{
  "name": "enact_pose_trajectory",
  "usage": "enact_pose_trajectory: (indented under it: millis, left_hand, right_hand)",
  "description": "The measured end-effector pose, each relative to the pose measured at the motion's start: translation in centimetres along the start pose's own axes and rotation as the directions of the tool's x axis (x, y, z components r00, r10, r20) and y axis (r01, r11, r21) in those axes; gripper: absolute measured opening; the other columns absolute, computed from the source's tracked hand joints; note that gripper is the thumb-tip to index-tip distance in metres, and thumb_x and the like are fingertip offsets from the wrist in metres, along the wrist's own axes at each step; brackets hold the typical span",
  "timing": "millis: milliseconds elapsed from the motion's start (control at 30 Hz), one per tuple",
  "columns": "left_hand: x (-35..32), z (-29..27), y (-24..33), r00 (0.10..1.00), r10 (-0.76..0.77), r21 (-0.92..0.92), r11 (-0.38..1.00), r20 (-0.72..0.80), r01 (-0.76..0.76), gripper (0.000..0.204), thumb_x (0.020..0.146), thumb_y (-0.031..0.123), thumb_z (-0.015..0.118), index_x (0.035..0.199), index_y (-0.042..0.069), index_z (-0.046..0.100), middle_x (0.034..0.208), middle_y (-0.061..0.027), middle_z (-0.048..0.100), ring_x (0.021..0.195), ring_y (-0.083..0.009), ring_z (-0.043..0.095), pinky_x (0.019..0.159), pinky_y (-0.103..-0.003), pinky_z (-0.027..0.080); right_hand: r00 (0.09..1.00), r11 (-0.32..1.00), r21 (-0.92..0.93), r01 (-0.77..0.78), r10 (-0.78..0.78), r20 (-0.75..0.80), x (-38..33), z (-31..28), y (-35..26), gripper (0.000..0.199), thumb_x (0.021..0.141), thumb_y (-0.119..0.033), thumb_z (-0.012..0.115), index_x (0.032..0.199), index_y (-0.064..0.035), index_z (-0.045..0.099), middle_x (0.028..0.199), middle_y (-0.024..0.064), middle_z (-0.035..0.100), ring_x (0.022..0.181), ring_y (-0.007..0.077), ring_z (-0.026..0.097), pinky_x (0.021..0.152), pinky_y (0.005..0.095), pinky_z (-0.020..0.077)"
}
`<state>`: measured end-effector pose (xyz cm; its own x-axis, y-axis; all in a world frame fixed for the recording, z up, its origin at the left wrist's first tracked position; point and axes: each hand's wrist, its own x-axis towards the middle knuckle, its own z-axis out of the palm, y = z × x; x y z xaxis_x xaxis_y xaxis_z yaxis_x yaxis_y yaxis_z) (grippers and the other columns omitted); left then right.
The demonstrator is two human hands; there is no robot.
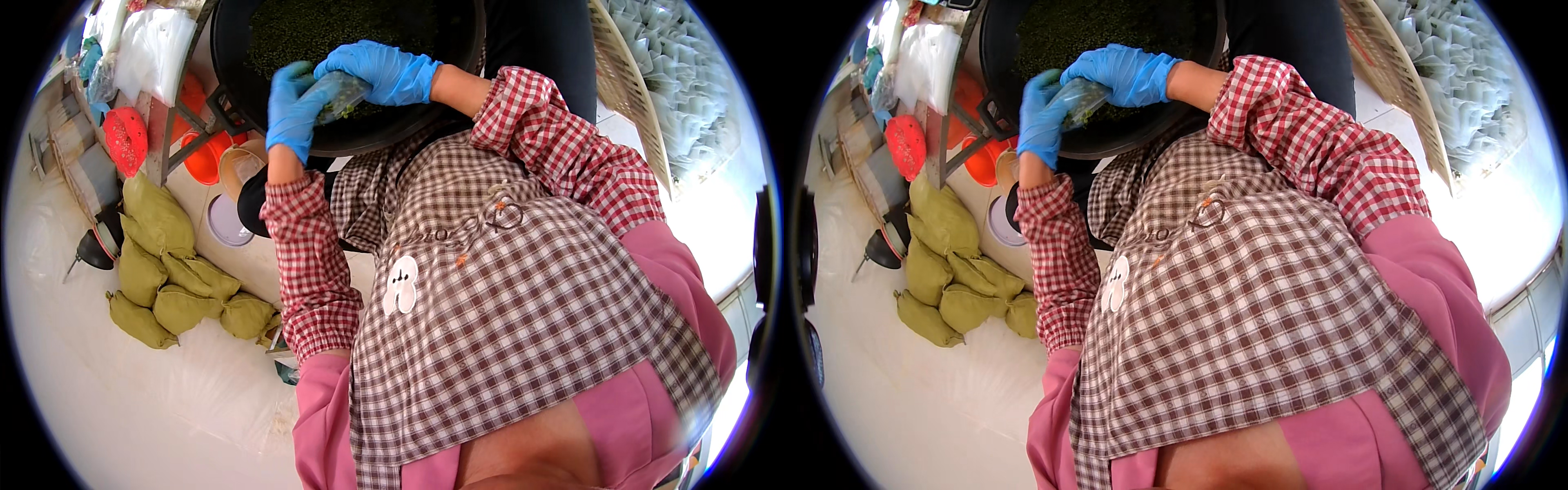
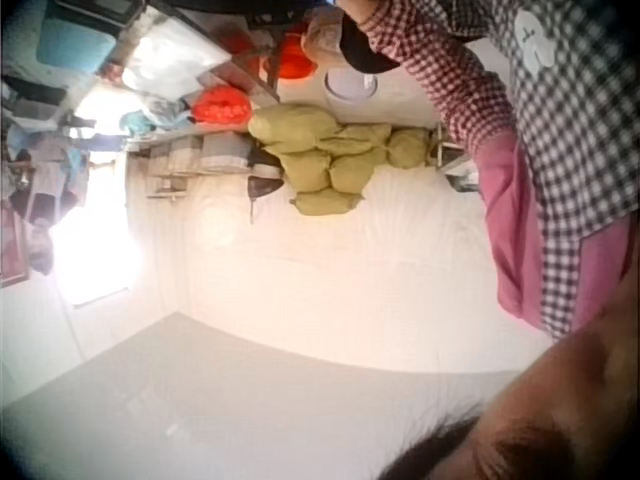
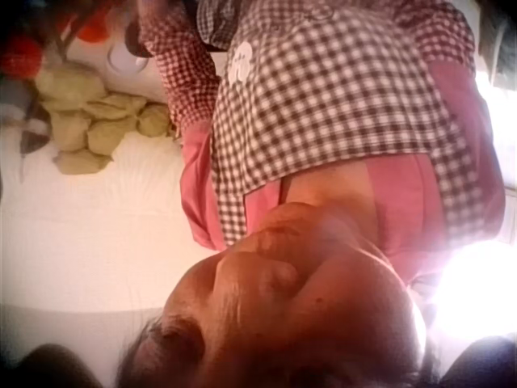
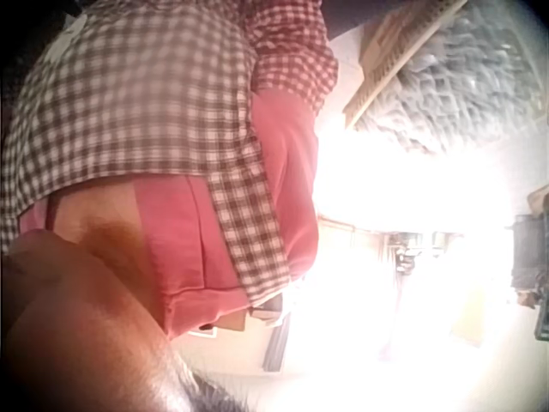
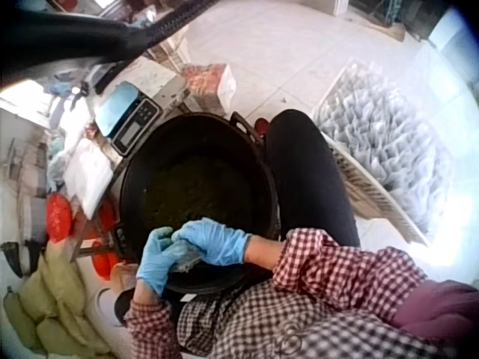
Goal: The person scoops green tea leaves from a large black bowl and fills individual tea bags by hand. They place the filled bags into a white tray and repeat the process continuously.
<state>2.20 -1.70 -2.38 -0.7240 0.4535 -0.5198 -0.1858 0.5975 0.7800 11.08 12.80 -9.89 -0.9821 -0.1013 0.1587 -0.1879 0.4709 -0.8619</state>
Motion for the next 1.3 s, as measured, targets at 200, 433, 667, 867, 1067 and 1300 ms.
enact_pose_trajectory:
  millis: [200, 433, 667, 867, 1067, 1300]
  left_hand:
    - [-0.7, -1.0, 1.1, 0.967, -0.241, -0.238, 0.937, 0.082, 0.254, 0.045, 0.085, 0.014, 0.059, 0.125, -0.001, 0.042, 0.102, -0.0141, 0.060, 0.077, -0.0224, 0.064, 0.056, -0.032, 0.055]
    - [-2.7, -1.7, 2.4, 0.919, 0.393, 0.443, 0.819, 0.027, -0.364, 0.045, 0.075, -0.001, 0.066, 0.118, 0.002, 0.054, 0.095, -0.0117, 0.063, 0.084, -0.0236, 0.063, 0.072, -0.030, 0.051]
    - [-1.0, 0.9, 0.3, 0.915, 0.343, 0.383, 0.891, -0.212, -0.245, 0.050, 0.072, 0.009, 0.074, 0.116, 0.001, 0.051, 0.099, -0.0104, 0.060, 0.077, -0.0209, 0.060, 0.063, -0.030, 0.051]
    - [-0.1, 0.2, 0.1, 0.959, -0.200, -0.050, 0.975, 0.200, 0.214, 0.028, 0.085, 0.012, 0.060, 0.108, -0.004, 0.058, 0.086, -0.0123, 0.065, 0.058, -0.0156, 0.063, 0.048, -0.025, 0.051]
    - [1.4, 0.4, -3.3, 0.991, 0.126, 0.391, 0.910, 0.050, -0.135, 0.029, 0.083, 0.016, 0.063, 0.106, 0.000, 0.060, 0.089, -0.0118, 0.067, 0.071, -0.0243, 0.066, 0.061, -0.033, 0.053]
    - [5.8, 2.8, -8.3, 0.996, -0.043, 0.994, -0.082, 0.073, -0.076, 0.032, 0.087, 0.019, 0.049, 0.116, 0.009, 0.057, 0.114, -0.0197, 0.058, 0.099, -0.0273, 0.059, 0.082, -0.037, 0.048]
  right_hand:
    - [0.969, 0.932, -0.267, -0.245, 0.243, -0.039, -0.1, 0.7, 1.1, 0.057, 0.072, 0.001, 0.065, 0.122, -0.0176, 0.048, 0.114, 0.0065, 0.054, 0.108, 0.0268, 0.053, 0.093, 0.0420, 0.0420]
    - [0.983, 0.978, 0.107, -0.181, 0.180, 0.020, 0.2, 0.7, 1.2, 0.051, 0.075, 0.002, 0.060, 0.122, -0.0148, 0.049, 0.114, 0.0120, 0.053, 0.109, 0.0323, 0.051, 0.090, 0.0449, 0.0441]
    - [0.992, 0.991, 0.105, 0.083, -0.072, -0.104, -0.2, 1.1, -0.1, 0.052, 0.074, 0.003, 0.061, 0.122, -0.0127, 0.047, 0.117, 0.0108, 0.052, 0.108, 0.0318, 0.053, 0.091, 0.0407, 0.0471]
    - [0.972, 0.976, -0.056, -0.209, 0.201, -0.120, 0.2, 1.4, 0.7, 0.058, 0.072, 0.001, 0.064, 0.125, -0.0157, 0.048, 0.120, 0.0100, 0.054, 0.112, 0.0293, 0.053, 0.091, 0.0440, 0.0444]
    - [0.968, 0.971, -0.213, 0.110, -0.153, -0.198, -0.2, 2.0, -0.8, 0.069, 0.076, -0.011, 0.066, 0.137, -0.0242, 0.037, 0.134, 0.0057, 0.044, 0.121, 0.0286, 0.045, 0.096, 0.0464, 0.0386]
    - [0.902, 0.838, -0.541, -0.067, -0.181, -0.392, -0.9, -0.4, -3.4, 0.033, 0.078, -0.027, 0.055, 0.112, -0.0275, 0.054, 0.112, -0.0022, 0.053, 0.102, 0.0185, 0.051, 0.080, 0.0400, 0.0394]
